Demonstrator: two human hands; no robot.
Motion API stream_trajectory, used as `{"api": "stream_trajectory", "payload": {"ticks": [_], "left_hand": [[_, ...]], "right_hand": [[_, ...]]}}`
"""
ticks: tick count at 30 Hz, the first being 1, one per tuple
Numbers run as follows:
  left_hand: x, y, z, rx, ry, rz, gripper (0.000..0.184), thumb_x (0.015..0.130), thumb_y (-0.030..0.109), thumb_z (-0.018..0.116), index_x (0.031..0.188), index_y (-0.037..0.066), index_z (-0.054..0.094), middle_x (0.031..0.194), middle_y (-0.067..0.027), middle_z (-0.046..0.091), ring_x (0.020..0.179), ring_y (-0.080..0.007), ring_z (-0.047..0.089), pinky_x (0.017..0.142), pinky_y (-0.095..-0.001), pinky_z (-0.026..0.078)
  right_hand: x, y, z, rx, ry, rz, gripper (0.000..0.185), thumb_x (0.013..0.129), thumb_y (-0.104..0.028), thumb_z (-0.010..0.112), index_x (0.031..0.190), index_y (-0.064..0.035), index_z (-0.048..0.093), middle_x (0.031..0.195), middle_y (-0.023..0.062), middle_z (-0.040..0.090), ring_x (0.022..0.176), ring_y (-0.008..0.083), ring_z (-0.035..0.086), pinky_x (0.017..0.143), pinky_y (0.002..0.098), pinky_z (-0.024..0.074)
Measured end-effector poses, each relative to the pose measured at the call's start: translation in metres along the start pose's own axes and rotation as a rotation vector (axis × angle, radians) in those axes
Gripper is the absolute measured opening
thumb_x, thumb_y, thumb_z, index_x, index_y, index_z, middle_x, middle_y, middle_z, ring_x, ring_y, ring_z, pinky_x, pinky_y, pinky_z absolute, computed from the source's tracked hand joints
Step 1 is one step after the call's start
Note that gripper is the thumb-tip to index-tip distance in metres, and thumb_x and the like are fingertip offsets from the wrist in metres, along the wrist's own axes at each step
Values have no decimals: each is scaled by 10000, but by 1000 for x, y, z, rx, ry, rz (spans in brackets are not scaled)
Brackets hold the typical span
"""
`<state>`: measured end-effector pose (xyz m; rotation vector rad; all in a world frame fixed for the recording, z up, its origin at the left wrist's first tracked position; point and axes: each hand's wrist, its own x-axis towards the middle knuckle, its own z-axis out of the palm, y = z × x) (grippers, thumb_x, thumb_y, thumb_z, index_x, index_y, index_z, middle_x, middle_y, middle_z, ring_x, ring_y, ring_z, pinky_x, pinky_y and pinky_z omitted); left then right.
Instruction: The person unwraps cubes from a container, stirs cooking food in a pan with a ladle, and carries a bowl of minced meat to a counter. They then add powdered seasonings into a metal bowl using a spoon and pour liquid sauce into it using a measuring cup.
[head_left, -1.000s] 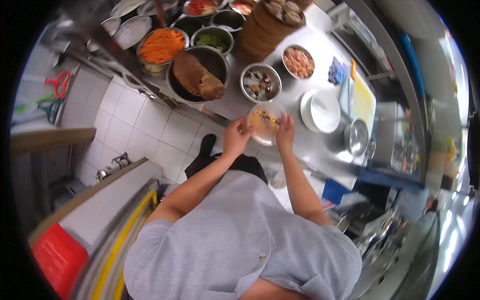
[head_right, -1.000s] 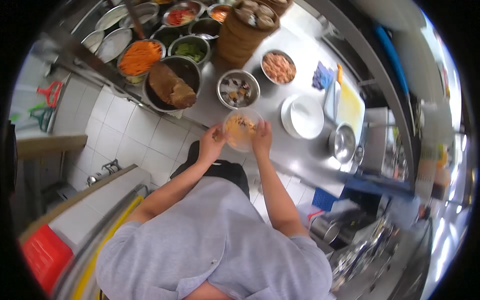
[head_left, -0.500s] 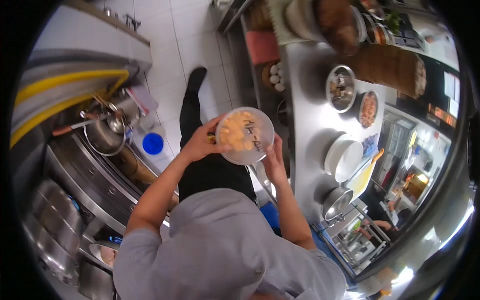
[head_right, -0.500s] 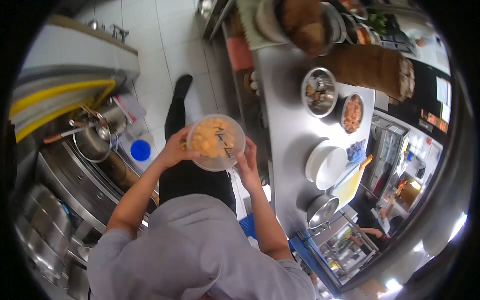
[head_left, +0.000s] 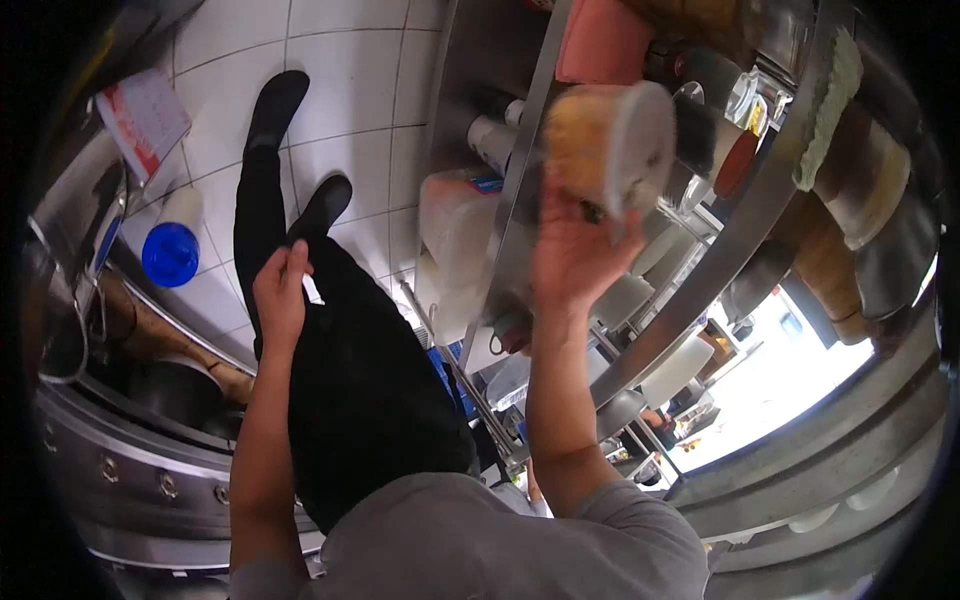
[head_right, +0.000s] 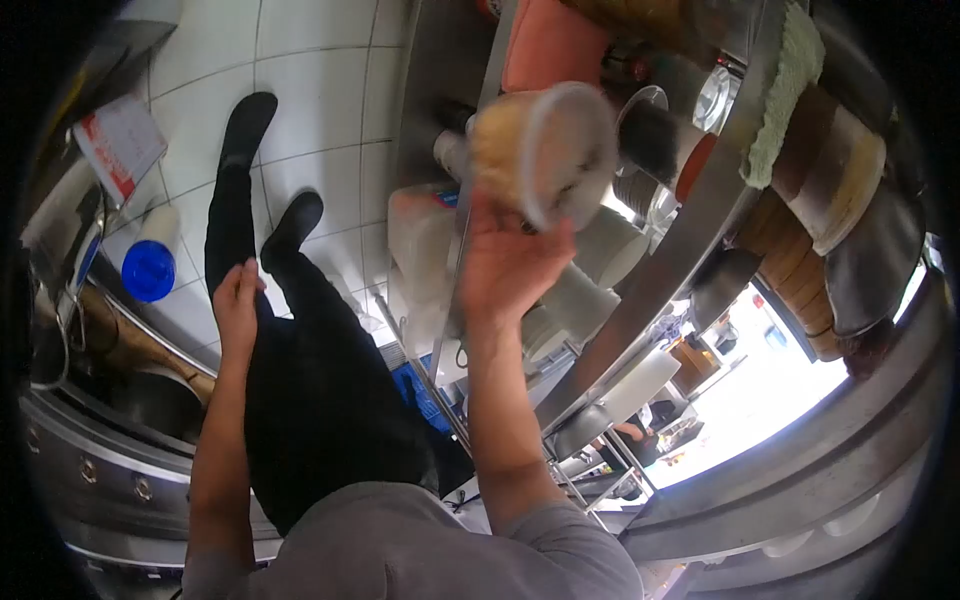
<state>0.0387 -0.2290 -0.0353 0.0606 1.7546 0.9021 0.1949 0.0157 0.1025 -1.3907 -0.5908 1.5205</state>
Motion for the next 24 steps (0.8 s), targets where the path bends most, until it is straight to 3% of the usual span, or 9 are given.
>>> {"api": "stream_trajectory", "payload": {"ticks": [1,3,5,7,10,13,17,24], "left_hand": [[2,-7,-3,-2,-7,6,463,956,385,591,694,6,544,606,-30,473,599,-104,440,560,-286,344],[5,-18,-5,239,-20,19,451,933,368,631,695,-2,532,577,-52,441,566,-116,407,539,-308,339],[5,-21,-6,281,-48,20,449,923,354,649,688,-5,519,561,-57,425,549,-120,391,523,-316,331],[11,-10,-9,326,-74,22,448,912,341,666,681,-9,506,545,-63,410,533,-125,375,508,-325,324],[23,14,-8,333,-117,51,425,895,294,690,671,-8,494,531,-76,423,511,-131,364,494,-326,326],[37,28,-10,368,-115,72,397,896,268,684,682,-8,497,534,-83,422,504,-136,368,496,-325,329],[53,33,-10,368,-74,145,363,890,235,682,693,-7,496,551,-93,420,502,-155,376,497,-328,334],[76,72,-6,478,-109,184,305,860,197,684,700,5,511,599,-142,486,519,-282,486,514,-373,381]], "right_hand": [[17,-4,11,-4,67,-166,562,919,-360,522,1363,-38,398,1351,151,433,1218,371,473,978,523,486],[55,-18,26,-37,114,-275,595,918,-375,532,1393,-69,347,1393,138,387,1230,355,444,998,518,466],[91,-36,38,-64,167,-380,633,917,-390,542,1423,-99,297,1436,125,341,1243,339,416,1019,514,447],[122,-55,49,123,144,-459,586,923,-363,548,1395,-77,353,1379,133,400,1226,335,432,1015,505,454],[160,-79,54,46,53,-578,552,908,-353,541,1335,-23,424,1292,167,427,1191,384,461,956,510,506],[191,-94,65,18,238,-658,472,936,-319,528,1317,-47,471,1296,140,484,1197,317,468,976,476,492],[244,-110,64,-7,303,-706,478,929,-312,541,1318,-47,464,1289,141,487,1191,318,472,970,474,492],[316,-133,69,-147,398,-778,496,912,-296,571,1321,-46,446,1270,144,494,1177,320,482,956,469,494]]}}
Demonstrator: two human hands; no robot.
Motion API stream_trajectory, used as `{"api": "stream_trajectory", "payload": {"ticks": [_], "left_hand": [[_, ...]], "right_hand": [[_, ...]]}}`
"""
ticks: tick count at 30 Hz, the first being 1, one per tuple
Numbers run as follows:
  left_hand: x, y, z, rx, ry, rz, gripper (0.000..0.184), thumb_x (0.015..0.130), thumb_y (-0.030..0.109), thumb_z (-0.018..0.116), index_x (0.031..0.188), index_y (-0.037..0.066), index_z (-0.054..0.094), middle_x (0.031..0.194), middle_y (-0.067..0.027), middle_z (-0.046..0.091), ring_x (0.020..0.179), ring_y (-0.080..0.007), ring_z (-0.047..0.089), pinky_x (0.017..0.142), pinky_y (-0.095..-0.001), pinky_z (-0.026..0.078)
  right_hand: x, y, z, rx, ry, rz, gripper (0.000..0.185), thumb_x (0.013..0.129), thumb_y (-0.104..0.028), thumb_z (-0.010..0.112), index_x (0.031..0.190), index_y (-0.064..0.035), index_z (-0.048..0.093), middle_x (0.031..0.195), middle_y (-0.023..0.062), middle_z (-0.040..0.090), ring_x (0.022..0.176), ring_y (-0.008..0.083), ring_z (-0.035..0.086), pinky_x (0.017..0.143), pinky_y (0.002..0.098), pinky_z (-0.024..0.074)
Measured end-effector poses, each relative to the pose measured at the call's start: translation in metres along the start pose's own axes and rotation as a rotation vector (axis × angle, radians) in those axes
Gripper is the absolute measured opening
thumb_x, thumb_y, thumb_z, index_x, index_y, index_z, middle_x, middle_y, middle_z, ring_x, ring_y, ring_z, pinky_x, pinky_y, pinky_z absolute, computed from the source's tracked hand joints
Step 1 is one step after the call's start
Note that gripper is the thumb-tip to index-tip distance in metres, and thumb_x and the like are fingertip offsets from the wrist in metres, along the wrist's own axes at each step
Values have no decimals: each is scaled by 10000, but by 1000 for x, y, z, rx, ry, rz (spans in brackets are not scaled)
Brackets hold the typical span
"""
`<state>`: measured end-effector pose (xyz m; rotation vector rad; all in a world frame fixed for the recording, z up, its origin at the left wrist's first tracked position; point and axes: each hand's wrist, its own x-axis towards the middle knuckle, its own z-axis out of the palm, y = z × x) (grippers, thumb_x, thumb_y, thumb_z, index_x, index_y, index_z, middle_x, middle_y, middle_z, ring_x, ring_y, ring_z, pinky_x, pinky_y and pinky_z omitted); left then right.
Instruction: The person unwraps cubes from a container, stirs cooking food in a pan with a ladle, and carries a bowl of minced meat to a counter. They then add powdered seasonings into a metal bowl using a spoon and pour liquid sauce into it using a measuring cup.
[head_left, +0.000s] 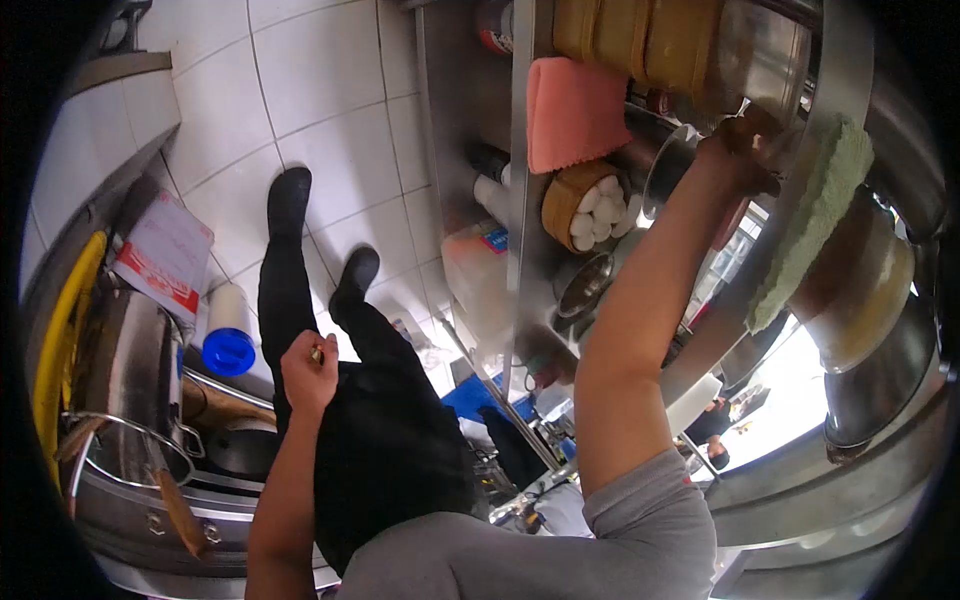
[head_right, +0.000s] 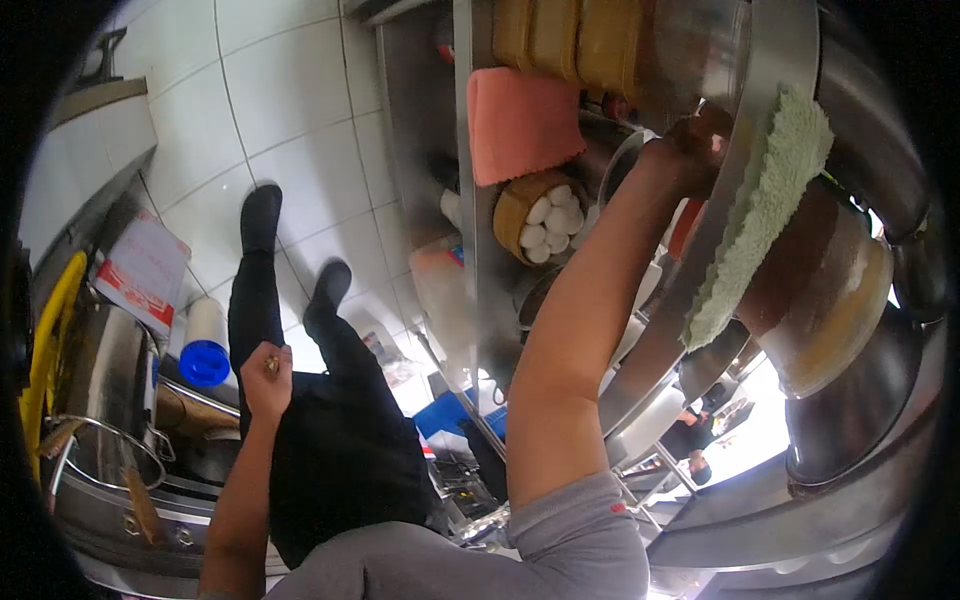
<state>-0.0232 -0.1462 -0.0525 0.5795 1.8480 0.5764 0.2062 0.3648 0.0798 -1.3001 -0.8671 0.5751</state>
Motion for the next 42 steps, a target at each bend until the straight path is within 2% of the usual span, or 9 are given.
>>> {"api": "stream_trajectory", "payload": {"ticks": [10,17,20,29,32,34,37,40,42], "left_hand": [[27,19,-6,18,7,73,254,850,170,672,708,29,514,644,-149,536,577,-342,550,532,-395,414],[25,12,-10,90,-12,55,262,838,181,684,713,21,518,648,-154,539,580,-343,555,539,-383,423],[27,12,-14,5,5,28,232,838,159,677,712,25,535,629,-120,528,534,-255,526,526,-343,407],[27,5,-18,0,94,122,224,834,128,675,695,28,532,611,-106,513,502,-242,498,498,-339,388],[24,4,-17,43,122,152,220,831,130,676,697,25,537,600,-114,509,503,-263,509,495,-354,391],[21,8,-19,30,103,114,219,830,132,676,698,24,538,599,-120,510,507,-275,515,498,-361,395],[14,1,-16,35,100,84,222,831,139,675,699,23,539,602,-127,516,513,-292,526,501,-371,400],[6,-7,-13,56,108,80,228,833,145,676,698,26,536,607,-129,521,517,-296,534,505,-376,404],[1,-11,-8,49,90,64,230,832,147,677,697,28,535,608,-128,522,519,-295,538,507,-379,406]], "right_hand": [[22,-17,-28,-268,-2,-82,529,888,-274,613,1325,-44,421,1244,148,504,1157,323,496,936,462,497],[65,2,-12,-562,-215,-97,558,871,-258,642,1327,-43,404,1225,151,511,1143,325,506,922,458,498],[75,16,-7,-695,-343,-124,571,864,-251,655,1329,-42,397,1217,153,514,1137,326,510,916,455,499],[74,52,4,-868,-529,-144,614,842,-230,693,1332,-41,374,1194,156,523,1118,329,522,897,449,502],[65,54,-3,-850,-471,-167,630,835,-224,706,1333,-41,367,1186,158,526,1112,330,526,891,447,502],[50,50,-16,-793,-349,-205,640,830,-219,714,1334,-40,362,1180,158,528,1108,331,529,887,446,503],[15,29,-28,-535,-172,-299,656,823,-212,727,1335,-40,354,1172,160,531,1102,332,533,881,444,504],[-9,-5,-15,-243,-343,-221,673,815,-205,740,1336,-39,347,1165,161,534,1096,333,538,875,442,504],[-4,-13,-1,-203,-418,-188,684,811,-201,748,1337,-39,342,1159,162,536,1092,333,540,871,441,505]]}}
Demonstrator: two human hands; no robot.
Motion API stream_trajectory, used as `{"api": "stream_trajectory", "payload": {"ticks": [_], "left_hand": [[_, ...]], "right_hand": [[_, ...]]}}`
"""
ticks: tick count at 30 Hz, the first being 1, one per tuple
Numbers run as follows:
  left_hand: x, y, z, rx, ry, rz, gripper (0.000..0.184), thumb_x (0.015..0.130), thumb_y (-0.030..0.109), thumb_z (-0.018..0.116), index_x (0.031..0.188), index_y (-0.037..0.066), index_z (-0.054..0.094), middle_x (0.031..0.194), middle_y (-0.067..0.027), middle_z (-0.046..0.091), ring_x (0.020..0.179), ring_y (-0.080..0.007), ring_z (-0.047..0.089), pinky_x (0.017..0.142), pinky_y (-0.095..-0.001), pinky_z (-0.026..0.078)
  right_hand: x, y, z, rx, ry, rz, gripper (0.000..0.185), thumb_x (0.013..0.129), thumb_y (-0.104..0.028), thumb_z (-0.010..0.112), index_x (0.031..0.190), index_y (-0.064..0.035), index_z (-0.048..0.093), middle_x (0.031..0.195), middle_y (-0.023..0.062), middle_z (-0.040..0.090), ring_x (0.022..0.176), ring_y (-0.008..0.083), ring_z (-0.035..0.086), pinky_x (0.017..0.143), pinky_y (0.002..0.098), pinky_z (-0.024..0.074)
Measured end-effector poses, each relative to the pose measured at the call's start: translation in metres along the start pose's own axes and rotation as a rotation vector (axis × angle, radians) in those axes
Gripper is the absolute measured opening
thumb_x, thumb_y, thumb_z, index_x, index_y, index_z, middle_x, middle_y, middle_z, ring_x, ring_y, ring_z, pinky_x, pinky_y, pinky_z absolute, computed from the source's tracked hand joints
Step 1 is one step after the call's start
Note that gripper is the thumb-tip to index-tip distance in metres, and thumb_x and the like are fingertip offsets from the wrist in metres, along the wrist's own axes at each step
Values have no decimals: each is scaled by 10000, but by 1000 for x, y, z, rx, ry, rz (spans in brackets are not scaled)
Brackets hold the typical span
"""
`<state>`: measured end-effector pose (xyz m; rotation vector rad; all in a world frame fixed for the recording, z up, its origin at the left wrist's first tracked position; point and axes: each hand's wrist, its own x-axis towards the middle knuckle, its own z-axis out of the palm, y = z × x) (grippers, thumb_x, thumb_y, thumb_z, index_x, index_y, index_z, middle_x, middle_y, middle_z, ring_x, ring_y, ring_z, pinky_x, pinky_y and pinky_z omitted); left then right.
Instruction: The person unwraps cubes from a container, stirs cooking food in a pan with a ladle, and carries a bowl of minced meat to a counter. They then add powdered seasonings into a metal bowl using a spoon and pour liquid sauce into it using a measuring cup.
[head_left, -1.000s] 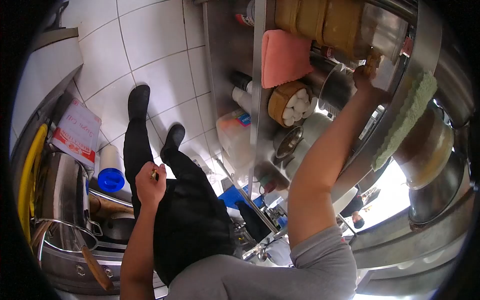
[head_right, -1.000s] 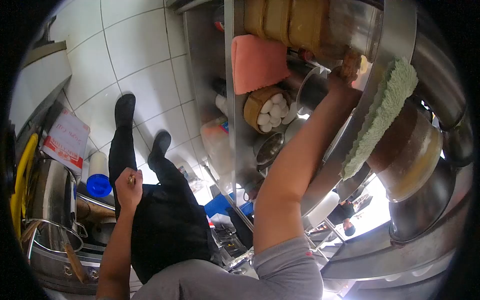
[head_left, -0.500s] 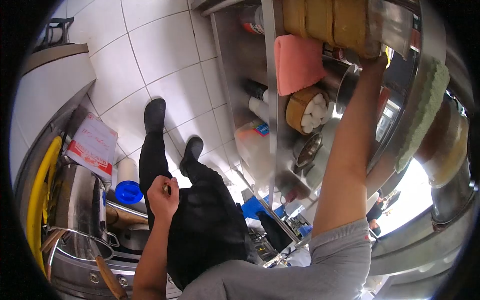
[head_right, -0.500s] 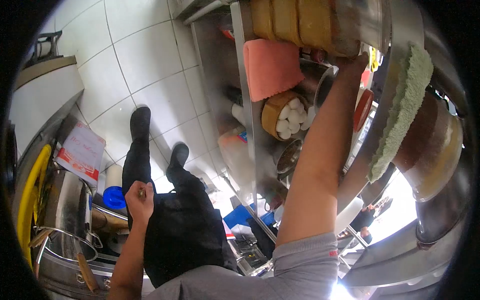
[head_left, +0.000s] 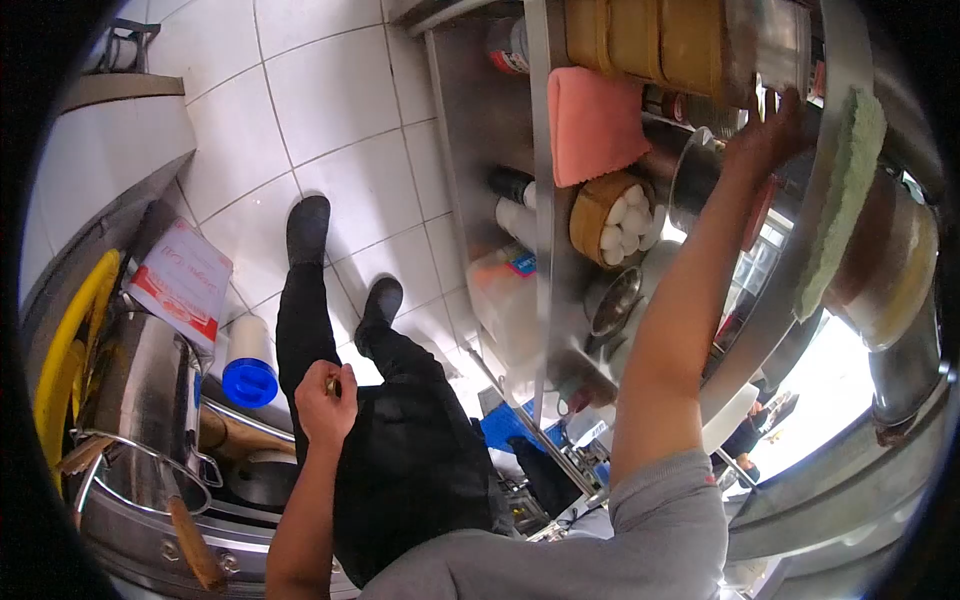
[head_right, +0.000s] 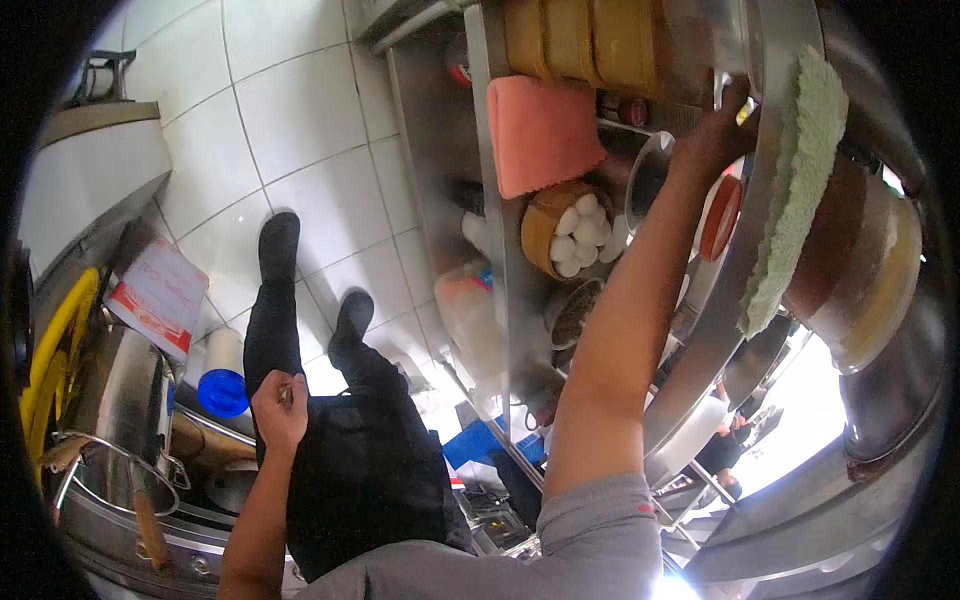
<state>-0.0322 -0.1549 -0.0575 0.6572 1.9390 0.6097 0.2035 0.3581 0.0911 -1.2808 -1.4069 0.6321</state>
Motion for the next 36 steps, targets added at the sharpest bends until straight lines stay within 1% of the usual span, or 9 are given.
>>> {"api": "stream_trajectory", "payload": {"ticks": [7,11,14,15,17,23,24,30,36], "left_hand": [[-12,-3,7,60,-19,58,219,819,140,683,689,43,537,648,-114,547,567,-305,564,527,-381,421],[-14,-4,11,52,-5,67,219,816,140,684,687,46,536,643,-112,546,553,-306,559,518,-382,420],[-14,0,10,71,4,84,223,815,141,686,683,46,532,642,-114,544,549,-305,560,516,-390,422],[-13,2,11,70,6,84,223,815,141,686,683,46,532,642,-114,544,549,-305,560,516,-390,422],[-12,6,10,51,1,68,225,812,139,687,679,47,530,646,-117,543,555,-311,562,518,-398,422],[-11,-1,9,80,-20,79,223,811,138,684,678,49,529,649,-119,543,562,-323,562,521,-401,424],[-10,0,9,78,-22,77,223,811,138,684,678,49,529,649,-119,543,562,-323,562,521,-401,424],[-4,6,2,58,7,45,218,805,143,687,678,44,541,642,-129,555,564,-332,570,521,-404,428],[-2,0,-4,59,22,28,218,805,146,688,681,38,545,642,-136,562,575,-336,583,523,-401,438]], "right_hand": [[19,4,15,-162,35,-173,823,812,-267,759,1359,40,226,1370,235,384,1151,330,521,904,418,526],[22,17,16,-150,-129,-272,1168,736,-340,827,1434,77,-12,1469,279,243,1300,394,410,967,421,523],[7,6,33,-157,27,-372,1265,680,-371,865,1453,68,-35,1490,291,203,1336,406,359,981,427,510],[8,5,34,-211,20,-263,1283,660,-375,877,1460,52,-31,1502,290,183,1352,400,339,1003,427,491],[9,2,34,-266,14,-155,1302,640,-379,889,1468,35,-26,1514,289,163,1367,394,320,1026,426,473],[-3,-32,56,-705,-53,-81,1164,628,-375,901,1441,0,156,1401,261,346,1254,349,439,975,415,505],[11,-17,44,-450,13,-24,1137,619,-377,907,1421,-1,195,1377,249,366,1216,337,463,976,418,499],[37,17,-8,-501,460,73,1008,640,-261,906,1377,-17,262,1382,208,367,1125,337,554,1013,445,473],[79,55,-31,-365,458,177,1126,620,-248,915,1430,-41,161,1430,202,311,1232,359,477,1013,450,475]]}}
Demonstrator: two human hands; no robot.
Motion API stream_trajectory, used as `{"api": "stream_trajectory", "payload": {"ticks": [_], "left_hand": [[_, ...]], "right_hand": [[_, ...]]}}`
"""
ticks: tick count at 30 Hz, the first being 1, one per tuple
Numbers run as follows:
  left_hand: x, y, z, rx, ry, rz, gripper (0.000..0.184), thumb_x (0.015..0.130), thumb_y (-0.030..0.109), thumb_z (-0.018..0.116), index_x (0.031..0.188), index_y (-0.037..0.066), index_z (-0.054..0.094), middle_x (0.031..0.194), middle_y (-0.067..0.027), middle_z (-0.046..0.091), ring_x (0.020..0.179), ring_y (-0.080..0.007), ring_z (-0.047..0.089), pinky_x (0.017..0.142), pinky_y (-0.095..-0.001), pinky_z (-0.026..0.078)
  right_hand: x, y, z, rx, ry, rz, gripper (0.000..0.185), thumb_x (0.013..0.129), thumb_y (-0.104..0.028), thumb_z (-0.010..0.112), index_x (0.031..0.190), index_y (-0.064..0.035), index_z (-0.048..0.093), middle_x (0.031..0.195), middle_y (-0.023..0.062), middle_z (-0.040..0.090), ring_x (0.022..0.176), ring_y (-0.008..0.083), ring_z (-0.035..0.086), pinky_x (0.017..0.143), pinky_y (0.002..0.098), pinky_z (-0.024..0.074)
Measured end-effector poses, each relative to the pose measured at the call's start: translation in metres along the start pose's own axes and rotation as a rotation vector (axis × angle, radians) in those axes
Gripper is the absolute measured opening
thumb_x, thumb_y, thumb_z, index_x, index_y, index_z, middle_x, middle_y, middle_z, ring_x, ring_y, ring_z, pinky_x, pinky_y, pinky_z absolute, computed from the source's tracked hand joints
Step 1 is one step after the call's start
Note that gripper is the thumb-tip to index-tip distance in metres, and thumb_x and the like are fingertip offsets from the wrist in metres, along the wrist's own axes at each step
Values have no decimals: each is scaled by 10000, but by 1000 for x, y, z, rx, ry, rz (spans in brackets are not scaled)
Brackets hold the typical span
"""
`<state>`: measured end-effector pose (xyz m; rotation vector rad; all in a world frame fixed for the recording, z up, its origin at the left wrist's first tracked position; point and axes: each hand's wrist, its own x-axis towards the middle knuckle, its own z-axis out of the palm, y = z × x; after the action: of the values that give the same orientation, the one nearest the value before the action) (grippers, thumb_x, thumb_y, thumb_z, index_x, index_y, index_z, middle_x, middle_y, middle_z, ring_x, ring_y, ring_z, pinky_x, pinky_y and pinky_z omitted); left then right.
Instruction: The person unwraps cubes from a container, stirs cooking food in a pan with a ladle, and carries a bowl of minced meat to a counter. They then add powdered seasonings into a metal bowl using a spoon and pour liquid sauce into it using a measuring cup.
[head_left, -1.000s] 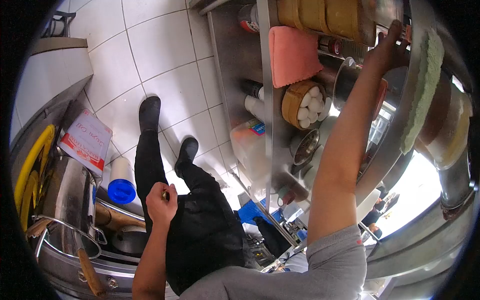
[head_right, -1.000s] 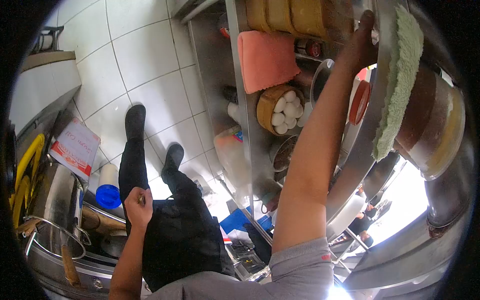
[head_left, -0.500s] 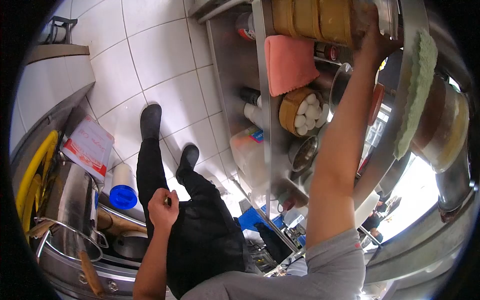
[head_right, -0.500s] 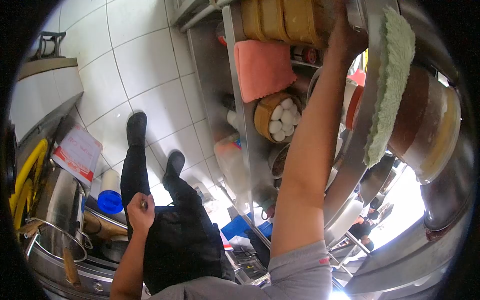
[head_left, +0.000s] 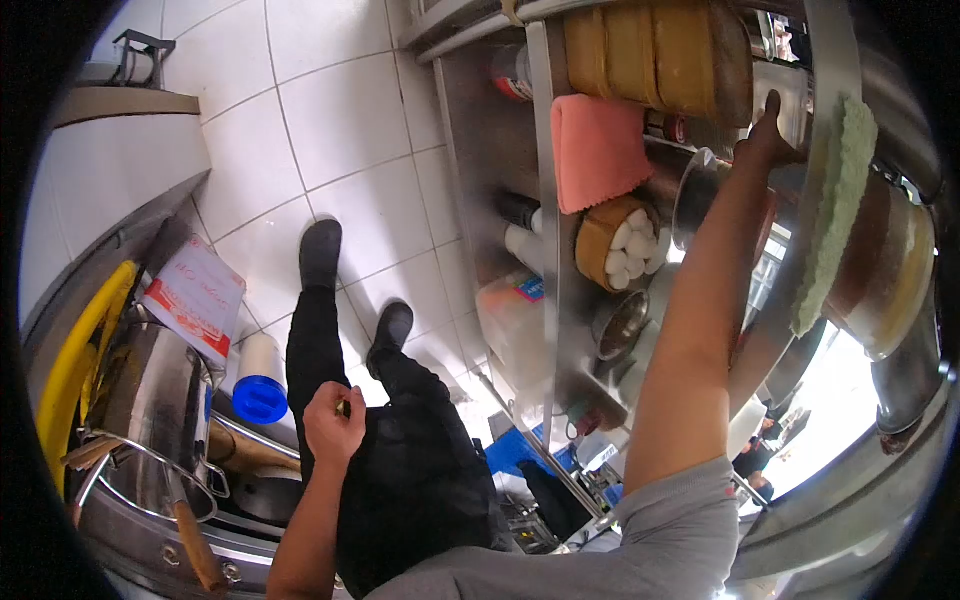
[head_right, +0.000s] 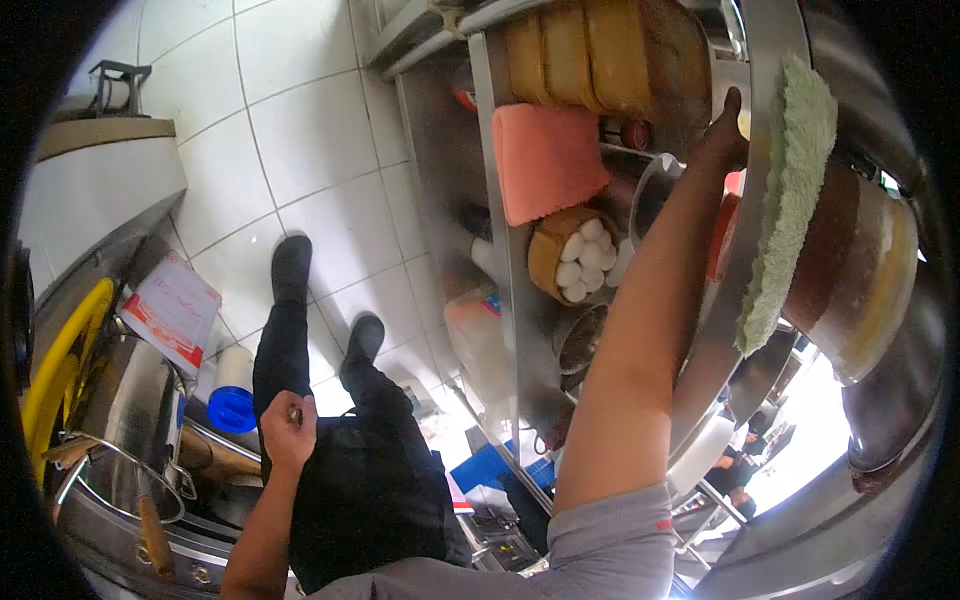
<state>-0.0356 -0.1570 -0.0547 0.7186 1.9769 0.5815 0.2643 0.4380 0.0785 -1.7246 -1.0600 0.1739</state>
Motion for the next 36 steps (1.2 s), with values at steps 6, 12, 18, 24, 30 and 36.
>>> {"api": "stream_trajectory", "payload": {"ticks": [6,12,18,24,30,36], "left_hand": [[4,-2,-10,9,31,41,194,797,124,689,693,27,557,651,-140,576,584,-342,595,532,-403,450],[1,-11,-10,44,50,68,180,796,124,684,699,28,567,656,-147,578,591,-347,600,538,-402,454],[-7,-8,-5,72,37,33,206,816,146,680,691,28,568,653,-164,585,610,-362,608,553,-415,460],[-7,-14,-7,106,-14,-20,460,908,362,616,646,-12,567,648,-238,584,651,-441,579,597,-485,428],[-49,67,-35,-817,-658,-648,590,912,656,473,726,103,558,534,27,438,452,-118,446,456,-245,348],[-135,229,-38,-726,-1049,-590,808,933,707,261,1095,-7,602,1111,-149,653,1048,-285,610,938,-400,469]], "right_hand": [[3,-2,10,-114,-171,-28,1157,614,-353,907,1440,-43,159,1434,199,311,1244,390,451,987,499,493],[37,32,9,-311,-175,-218,971,691,-396,790,1414,-26,258,1436,216,341,1240,402,454,1005,505,450],[-42,23,-8,-249,-46,-130,605,890,-356,560,1332,31,419,1395,243,426,1233,383,474,1040,457,386],[-265,-26,-101,-102,-264,-35,410,995,-220,470,1296,57,499,1357,242,481,1236,357,480,1063,419,346],[-438,-94,-306,34,-1185,-252,421,881,-156,642,1265,-15,541,1253,202,579,1172,371,542,1007,446,411],[-397,-144,-427,-150,-1133,-350,481,899,-280,613,1317,-61,518,1291,131,544,1183,293,517,1013,409,397]]}}
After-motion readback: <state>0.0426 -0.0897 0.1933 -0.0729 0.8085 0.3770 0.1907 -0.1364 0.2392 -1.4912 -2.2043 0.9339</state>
